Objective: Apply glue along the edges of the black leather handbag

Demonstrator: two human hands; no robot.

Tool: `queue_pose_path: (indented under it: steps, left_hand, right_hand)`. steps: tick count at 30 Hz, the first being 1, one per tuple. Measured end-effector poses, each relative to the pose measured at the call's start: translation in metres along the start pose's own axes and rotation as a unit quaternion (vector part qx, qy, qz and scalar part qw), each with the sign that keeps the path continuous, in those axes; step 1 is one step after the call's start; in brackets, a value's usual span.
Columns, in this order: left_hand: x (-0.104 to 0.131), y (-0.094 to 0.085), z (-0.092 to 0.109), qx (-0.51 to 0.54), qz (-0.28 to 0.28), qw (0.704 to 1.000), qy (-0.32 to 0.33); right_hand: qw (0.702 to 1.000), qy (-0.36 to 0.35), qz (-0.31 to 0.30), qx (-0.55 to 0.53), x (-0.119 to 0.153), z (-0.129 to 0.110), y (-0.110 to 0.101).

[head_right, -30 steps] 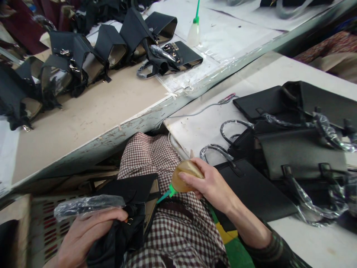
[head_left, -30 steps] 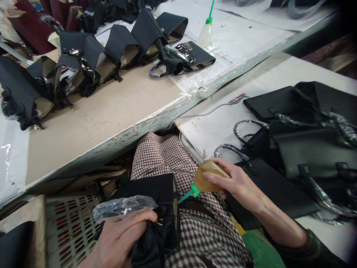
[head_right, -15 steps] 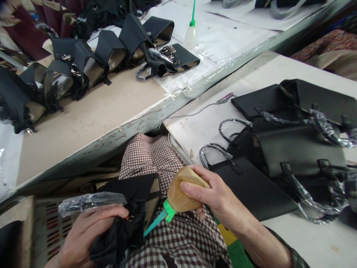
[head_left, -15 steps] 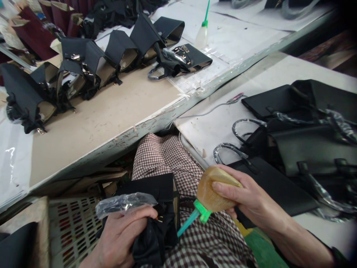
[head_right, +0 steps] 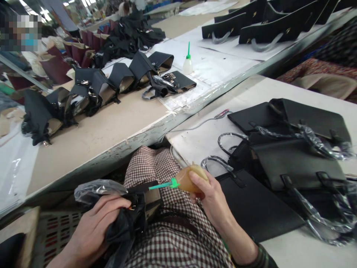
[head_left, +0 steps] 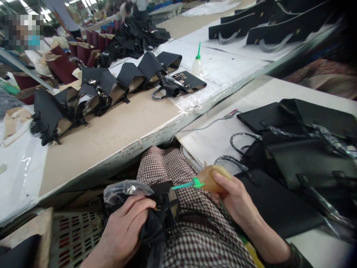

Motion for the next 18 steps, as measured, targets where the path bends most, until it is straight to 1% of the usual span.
queue_pose_path:
  steps: [2,4,5,7,8,10,11,12,14,16,17,18]
  left_hand:
    - [-0.002,-0.008,-0.007,-0.071,-0.016,0.996,-0.047]
    - [-0.002,-0.021,-0.021,-0.099,-0.028,0.984,-0.143]
    - [-0.002,-0.029,-0.030,-0.090,-0.017,0.975,-0.205]
    - [0.002,-0.047,-0.050,-0.027,0.034,0.944,-0.327]
    - [0.004,-0.056,-0.059,0.026,0.069,0.926,-0.371]
    - [0.009,-0.068,-0.072,0.160,0.145,0.885,-0.413]
    - [0.012,-0.071,-0.075,0.237,0.181,0.859,-0.416]
    - [0.015,-0.071,-0.076,0.315,0.213,0.827,-0.414]
    - [0.020,-0.067,-0.070,0.457,0.257,0.749,-0.406]
    - [0.024,-0.058,-0.059,0.566,0.266,0.664,-0.409]
    - [0.026,-0.054,-0.052,0.598,0.269,0.630,-0.416]
    - [0.028,-0.051,-0.045,0.616,0.276,0.605,-0.422]
  right_hand:
    - [0.996,-0.018,-0.002,-0.087,-0.001,0.004,0.003]
    - [0.982,-0.019,-0.022,-0.186,0.000,0.006,0.006]
    - [0.969,-0.014,-0.034,-0.242,0.002,0.006,0.007]
    - [0.946,0.000,-0.054,-0.320,0.007,0.007,0.009]
    - [0.942,0.002,-0.061,-0.329,0.011,0.008,0.010]
    - [0.946,0.013,-0.078,-0.316,0.020,0.009,0.013]
    - [0.949,0.024,-0.094,-0.301,0.025,0.010,0.015]
    - [0.950,0.038,-0.119,-0.286,0.030,0.011,0.019]
    - [0.949,0.070,-0.173,-0.255,0.040,0.012,0.030]
    - [0.948,0.090,-0.203,-0.230,0.047,0.014,0.043]
    - [0.948,0.094,-0.210,-0.221,0.050,0.015,0.050]
    - [0.947,0.097,-0.218,-0.214,0.052,0.018,0.057]
Point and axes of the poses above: each hand's wrist, its own x-axis away from the middle knuckle, its own y-axis out of the palm, z = x × y, the point moved 1 cm from there along -x, towards the middle knuckle, and after that the axes turned 15 degrees about -z, right-handed, at the moved point
